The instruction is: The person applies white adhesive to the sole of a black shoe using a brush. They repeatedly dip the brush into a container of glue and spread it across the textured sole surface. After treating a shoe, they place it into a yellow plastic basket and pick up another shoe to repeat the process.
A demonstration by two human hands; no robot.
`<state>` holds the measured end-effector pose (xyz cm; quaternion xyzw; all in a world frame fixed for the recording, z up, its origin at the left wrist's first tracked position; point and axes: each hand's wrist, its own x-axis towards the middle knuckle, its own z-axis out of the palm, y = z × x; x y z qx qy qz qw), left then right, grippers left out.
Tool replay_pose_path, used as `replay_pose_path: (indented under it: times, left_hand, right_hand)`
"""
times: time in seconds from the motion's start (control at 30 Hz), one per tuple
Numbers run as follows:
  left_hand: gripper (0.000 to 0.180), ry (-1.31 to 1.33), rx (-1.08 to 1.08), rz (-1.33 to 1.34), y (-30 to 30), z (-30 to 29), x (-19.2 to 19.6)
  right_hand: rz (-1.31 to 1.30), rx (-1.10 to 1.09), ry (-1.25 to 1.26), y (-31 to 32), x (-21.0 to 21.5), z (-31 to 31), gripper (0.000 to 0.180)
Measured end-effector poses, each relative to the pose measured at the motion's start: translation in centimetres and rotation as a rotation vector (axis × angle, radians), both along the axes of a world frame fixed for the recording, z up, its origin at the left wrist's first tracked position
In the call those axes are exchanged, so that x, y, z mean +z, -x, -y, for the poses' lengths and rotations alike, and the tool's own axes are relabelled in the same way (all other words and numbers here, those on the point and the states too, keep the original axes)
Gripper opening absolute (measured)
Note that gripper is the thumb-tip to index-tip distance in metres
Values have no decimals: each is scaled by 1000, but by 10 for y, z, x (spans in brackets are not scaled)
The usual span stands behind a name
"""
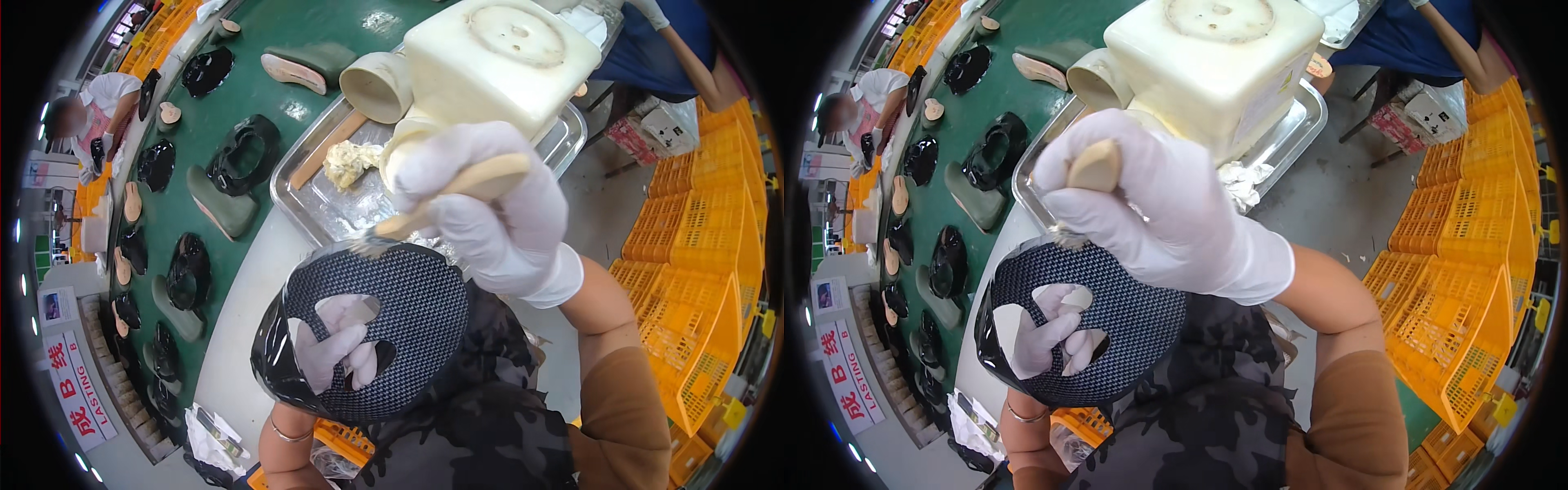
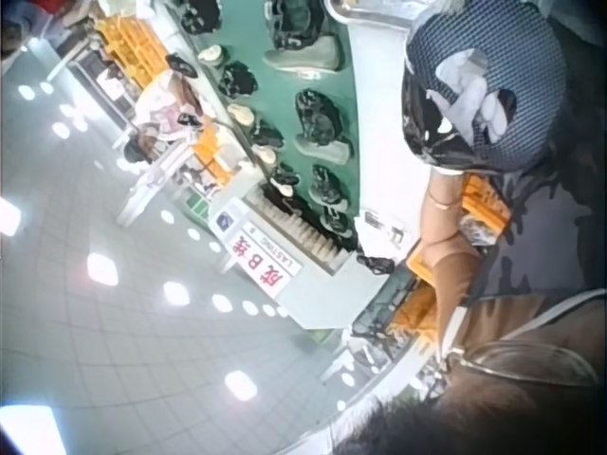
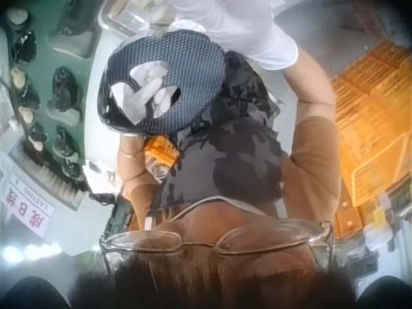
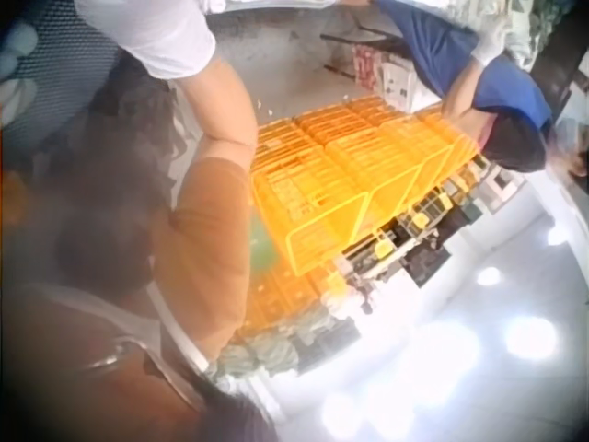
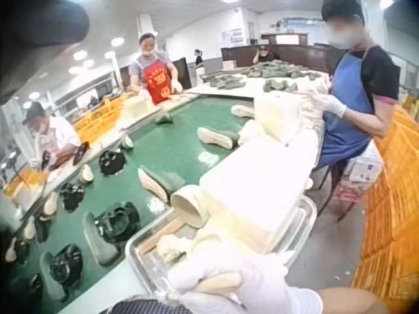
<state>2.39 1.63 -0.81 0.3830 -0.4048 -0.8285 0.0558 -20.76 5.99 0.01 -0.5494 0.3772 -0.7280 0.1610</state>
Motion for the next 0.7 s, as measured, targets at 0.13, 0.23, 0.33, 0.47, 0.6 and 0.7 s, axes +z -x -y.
replay_pose_path:
  times: [0.13, 0.23, 0.33, 0.47, 0.6, 0.7]
  left_hand:
    - [33, 79, 59, -86, -7, -5, 1]
    - [38, 105, 191, -108, -19, -9, -1]
    - [42, 123, 271, -232, -22, -13, -12]
    - [51, 206, 279, -162, -16, -23, -14]
    - [59, 302, 290, -166, -14, -33, -15]
    - [48, 298, 400, -323, -19, -36, -22]
  right_hand:
    - [53, 4, -47, 3, -10, 0, 15]
    - [37, -28, -197, 12, -20, -24, 13]
    - [-37, -90, -269, 17, -23, -40, 13]
    - [39, -167, -131, 8, -12, -31, 12]
    - [34, -175, -3, 2, -10, -11, 10]
    - [111, -177, -96, -1, -14, -20, 10]
